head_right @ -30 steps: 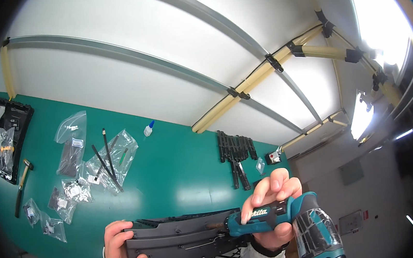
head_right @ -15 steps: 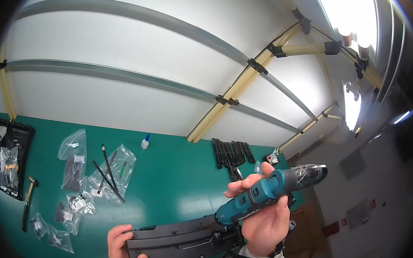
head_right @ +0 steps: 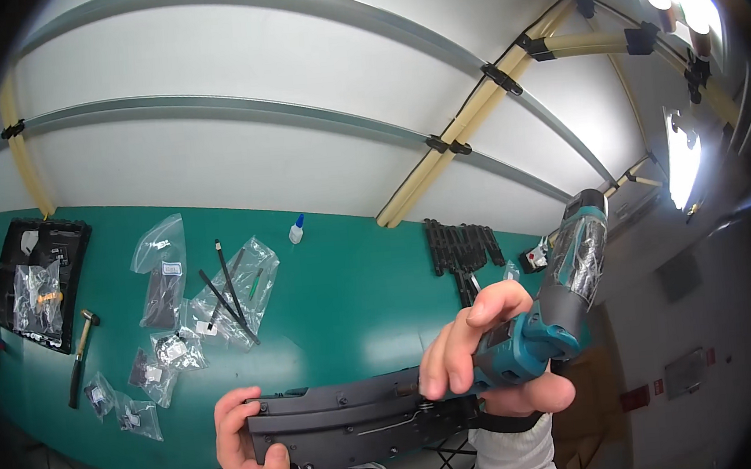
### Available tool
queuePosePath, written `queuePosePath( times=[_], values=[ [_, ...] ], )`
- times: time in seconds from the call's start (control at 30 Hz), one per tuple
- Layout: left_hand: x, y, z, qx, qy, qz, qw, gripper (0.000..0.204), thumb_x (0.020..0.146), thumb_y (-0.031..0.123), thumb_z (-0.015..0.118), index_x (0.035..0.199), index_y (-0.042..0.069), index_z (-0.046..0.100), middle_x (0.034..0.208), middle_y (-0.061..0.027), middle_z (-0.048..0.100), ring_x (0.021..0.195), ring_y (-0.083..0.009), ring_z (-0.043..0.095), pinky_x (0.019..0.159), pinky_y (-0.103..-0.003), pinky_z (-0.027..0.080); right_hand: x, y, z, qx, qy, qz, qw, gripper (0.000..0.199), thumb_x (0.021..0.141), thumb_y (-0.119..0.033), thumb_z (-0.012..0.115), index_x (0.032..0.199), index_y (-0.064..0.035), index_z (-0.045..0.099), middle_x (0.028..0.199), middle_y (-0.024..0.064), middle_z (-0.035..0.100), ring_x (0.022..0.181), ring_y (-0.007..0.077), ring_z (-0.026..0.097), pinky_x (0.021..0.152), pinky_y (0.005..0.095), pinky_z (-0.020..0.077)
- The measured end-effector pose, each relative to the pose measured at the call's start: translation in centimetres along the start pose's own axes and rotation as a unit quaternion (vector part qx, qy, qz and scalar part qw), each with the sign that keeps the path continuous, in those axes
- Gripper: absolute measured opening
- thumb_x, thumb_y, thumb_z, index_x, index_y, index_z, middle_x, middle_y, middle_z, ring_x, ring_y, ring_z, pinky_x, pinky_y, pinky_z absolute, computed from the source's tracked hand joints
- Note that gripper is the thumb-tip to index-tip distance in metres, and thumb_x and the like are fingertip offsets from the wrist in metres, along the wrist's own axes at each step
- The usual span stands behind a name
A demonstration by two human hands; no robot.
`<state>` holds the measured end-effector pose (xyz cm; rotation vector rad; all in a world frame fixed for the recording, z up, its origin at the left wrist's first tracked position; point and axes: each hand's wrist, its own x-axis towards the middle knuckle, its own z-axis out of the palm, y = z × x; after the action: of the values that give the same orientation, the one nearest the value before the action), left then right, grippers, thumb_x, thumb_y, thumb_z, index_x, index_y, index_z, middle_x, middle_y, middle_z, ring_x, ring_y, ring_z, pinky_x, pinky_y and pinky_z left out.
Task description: Assembling a black plastic housing component using an electric screwdriver and manual tools on a workbench.
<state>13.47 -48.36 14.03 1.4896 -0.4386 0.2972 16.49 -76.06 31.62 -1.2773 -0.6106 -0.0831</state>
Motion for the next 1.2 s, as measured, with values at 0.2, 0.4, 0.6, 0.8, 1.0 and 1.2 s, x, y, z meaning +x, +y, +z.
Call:
queuePosePath(
  times=[0.2,0.4,0.6,0.8,1.0,1.2],
  values=[
    [0.0,0.8,-0.4,-0.006,-0.020,-0.023,1.000,0.055,0.082,0.010,0.071,0.133,-0.003,0.055,0.139,-0.0263,0.053,0.124,-0.0401,0.055,0.109,-0.047,0.043,0.1,0.4,0.3,-0.069,0.064,-0.031,0.995,0.077,0.090,-0.072,0.068,0.122,-0.0029,0.055,0.085,0.0113,0.062,0.072,0.0247,0.064,0.058,0.0411,0.0541],
    [-0.9,-0.5,-0.1,0.013,0.001,-0.001,1.000,0.057,0.083,0.027,0.074,0.129,0.002,0.053,0.134,-0.0229,0.055,0.120,-0.0370,0.054,0.107,-0.052,0.044,0.1,0.8,1.3,-0.088,0.109,-0.071,0.988,0.062,0.094,-0.058,0.073,0.110,-0.0050,0.045,0.083,0.0127,0.061,0.065,0.0299,0.071,0.052,0.0389,0.0610],
    [0.1,0.3,-0.7,0.016,-0.027,0.008,0.999,0.054,0.086,0.021,0.074,0.132,-0.002,0.056,0.138,-0.0266,0.055,0.123,-0.0413,0.057,0.109,-0.050,0.044,-0.9,0.3,2.2,-0.138,0.183,-0.074,0.971,0.061,0.094,-0.054,0.074,0.115,-0.0046,0.044,0.081,0.0126,0.063,0.059,0.0277,0.067,0.052,0.0397,0.0582],
    [-0.6,-0.7,-0.3,0.022,-0.015,0.017,0.999,0.057,0.085,0.030,0.074,0.130,0.002,0.052,0.133,-0.0227,0.055,0.119,-0.0379,0.054,0.107,-0.054,0.044,-0.7,0.4,2.4,-0.155,0.214,-0.077,0.961,0.057,0.097,-0.051,0.072,0.114,-0.0056,0.042,0.079,0.0111,0.063,0.057,0.0255,0.065,0.049,0.0379,0.0564],
    [0.2,0.0,-0.8,0.030,-0.024,0.022,0.999,0.057,0.086,0.031,0.076,0.130,0.001,0.055,0.134,-0.0246,0.057,0.119,-0.0403,0.057,0.107,-0.054,0.045,-0.9,0.7,2.2,-0.172,0.206,-0.096,0.958,0.057,0.098,-0.053,0.069,0.115,-0.0056,0.042,0.079,0.0107,0.063,0.056,0.0242,0.065,0.048,0.0369,0.0565],
    [0.5,0.4,-0.9,0.033,-0.024,0.018,0.999,0.054,0.088,0.030,0.076,0.129,-0.001,0.058,0.133,-0.0269,0.060,0.120,-0.0433,0.059,0.107,-0.054,0.046,-0.9,0.8,2.2,-0.176,0.190,-0.117,0.959,0.058,0.099,-0.053,0.067,0.116,-0.0039,0.041,0.080,0.0106,0.063,0.057,0.0224,0.065,0.049,0.0348,0.0572]
  ],
)
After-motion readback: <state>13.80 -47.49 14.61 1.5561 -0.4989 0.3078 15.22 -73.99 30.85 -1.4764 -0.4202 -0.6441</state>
